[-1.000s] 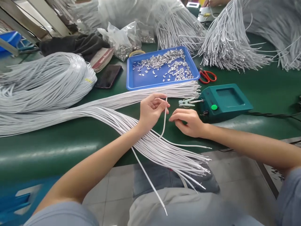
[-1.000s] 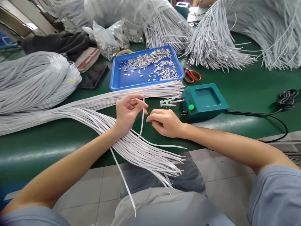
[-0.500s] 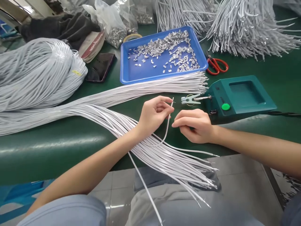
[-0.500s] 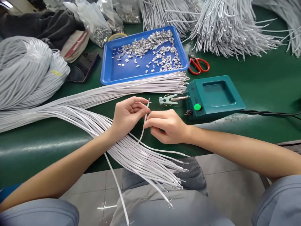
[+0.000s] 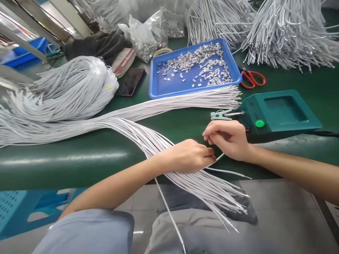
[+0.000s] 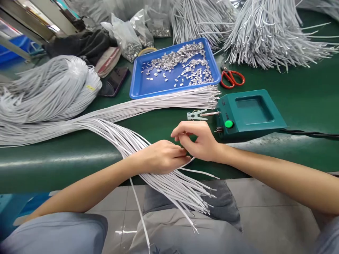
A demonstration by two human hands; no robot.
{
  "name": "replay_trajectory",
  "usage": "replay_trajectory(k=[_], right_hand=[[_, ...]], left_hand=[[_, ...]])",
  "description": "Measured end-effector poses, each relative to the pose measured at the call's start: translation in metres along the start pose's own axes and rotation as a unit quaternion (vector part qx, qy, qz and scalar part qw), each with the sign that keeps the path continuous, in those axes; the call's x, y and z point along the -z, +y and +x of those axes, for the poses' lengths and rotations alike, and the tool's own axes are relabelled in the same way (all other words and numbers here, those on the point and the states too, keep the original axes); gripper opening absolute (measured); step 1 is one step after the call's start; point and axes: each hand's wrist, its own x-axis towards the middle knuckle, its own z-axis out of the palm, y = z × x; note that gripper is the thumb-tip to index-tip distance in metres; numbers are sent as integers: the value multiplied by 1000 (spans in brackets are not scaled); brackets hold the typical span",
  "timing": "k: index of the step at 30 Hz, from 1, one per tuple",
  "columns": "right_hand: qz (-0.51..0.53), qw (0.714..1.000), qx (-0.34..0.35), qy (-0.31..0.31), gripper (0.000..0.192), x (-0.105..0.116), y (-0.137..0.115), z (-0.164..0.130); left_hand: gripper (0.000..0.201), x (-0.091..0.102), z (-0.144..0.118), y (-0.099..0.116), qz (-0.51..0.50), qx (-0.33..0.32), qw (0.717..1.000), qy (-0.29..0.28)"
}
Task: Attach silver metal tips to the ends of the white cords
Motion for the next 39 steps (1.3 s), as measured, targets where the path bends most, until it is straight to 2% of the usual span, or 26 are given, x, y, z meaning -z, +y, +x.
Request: replay_trajectory(k=[1,3,4,6,8,9,11,12,14,16,18,21,24,26,28,30,31,33,35,36,38,39], right_hand=[[51,994,-76,-54,19,1,-1,3],[126,955,-211,-165,17,2,-2,7],[136,937,-251,-199,16,2,-1,8],[115,928,-280,-220,13,2,0,8],[81,926,-285,-232,12,2,0,7],[69,921,-285,-258,13,2,-2,6],[62,900,-277,-331,21,4,-6,6],[59,889,-269,-366,26,5,-9,7],[57,871,-256,-415,31,7,-14,9],[56,866,-261,-423,33,8,-17,11],[58,869,-267,-413,32,8,-16,12],[68,872,-265,-407,31,6,-13,12],[89,871,-271,-400,31,4,-9,10],[107,870,-287,-387,30,4,-5,8],[130,871,-307,-360,28,3,-1,8],[138,885,-304,-325,18,2,3,9],[138,894,-298,-305,15,1,5,10],[147,903,-300,-270,13,0,6,12],[171,895,-326,-252,16,0,6,12],[176,893,-334,-245,17,0,5,12],[163,909,-315,-218,15,-1,4,10],[147,925,-293,-191,13,-1,3,9]], left_hand=[[21,1,0,1,1,-26,1000,8],[23,3,0,1,-18,-62,997,36],[25,4,-1,-2,-31,-66,996,57],[31,6,-4,-12,-49,-46,990,125],[32,10,-8,-29,-41,21,978,205],[32,12,-11,-39,-30,73,970,230],[33,15,-15,-59,36,236,935,264],[29,17,-17,-68,82,316,912,249],[21,19,-19,-81,147,420,875,189],[20,19,-20,-88,172,466,860,120],[18,18,-21,-91,182,483,853,79],[17,18,-24,-94,203,476,851,88],[17,21,-25,-90,229,423,858,179],[20,25,-22,-80,230,348,878,233],[22,30,-14,-61,191,237,918,254],[19,35,-3,-33,104,107,956,253],[18,37,2,-18,49,63,969,232],[19,40,9,12,-83,34,978,189],[19,40,14,32,-238,38,960,140],[16,39,14,37,-317,55,940,108],[14,34,14,32,-453,136,876,96],[15,30,14,25,-498,186,838,121]])
